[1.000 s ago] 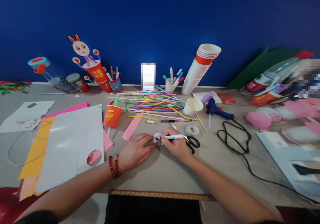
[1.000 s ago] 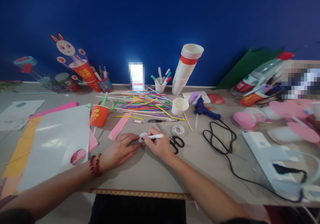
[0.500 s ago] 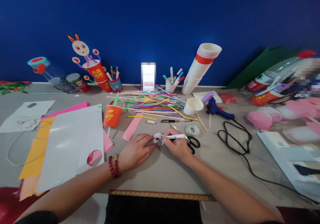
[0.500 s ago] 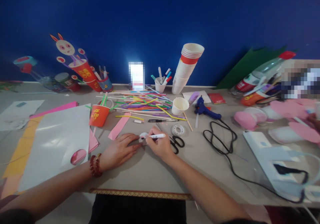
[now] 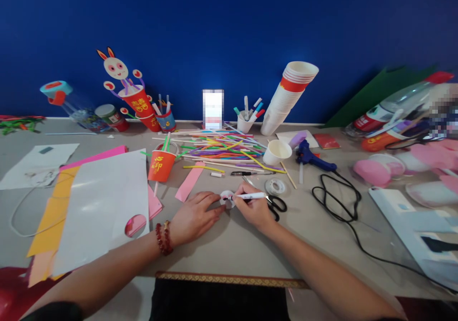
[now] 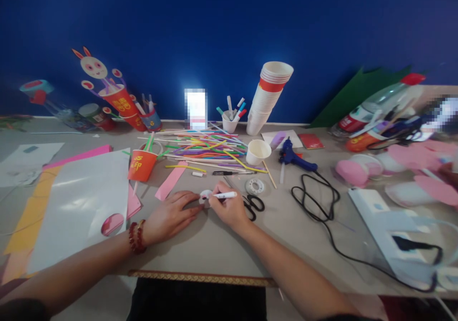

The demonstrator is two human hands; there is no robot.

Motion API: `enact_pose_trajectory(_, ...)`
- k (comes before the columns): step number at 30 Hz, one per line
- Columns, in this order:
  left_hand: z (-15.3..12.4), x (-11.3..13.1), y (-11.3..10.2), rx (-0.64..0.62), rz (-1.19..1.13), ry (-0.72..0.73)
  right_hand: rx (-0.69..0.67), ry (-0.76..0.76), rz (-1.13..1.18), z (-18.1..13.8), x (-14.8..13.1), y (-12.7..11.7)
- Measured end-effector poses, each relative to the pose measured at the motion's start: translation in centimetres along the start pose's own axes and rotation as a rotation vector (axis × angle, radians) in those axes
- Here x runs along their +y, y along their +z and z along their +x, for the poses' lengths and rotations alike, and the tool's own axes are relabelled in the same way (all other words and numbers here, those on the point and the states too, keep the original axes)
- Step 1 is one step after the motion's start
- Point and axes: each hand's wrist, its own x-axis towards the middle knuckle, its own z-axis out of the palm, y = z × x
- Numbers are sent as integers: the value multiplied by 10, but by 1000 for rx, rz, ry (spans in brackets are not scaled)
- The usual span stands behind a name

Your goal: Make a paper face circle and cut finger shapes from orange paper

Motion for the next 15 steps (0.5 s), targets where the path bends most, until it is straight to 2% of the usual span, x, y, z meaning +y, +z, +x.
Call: enact_pose_trajectory(15, 0, 0, 0, -11, 15, 1, -13, -10, -37, 0, 1, 1)
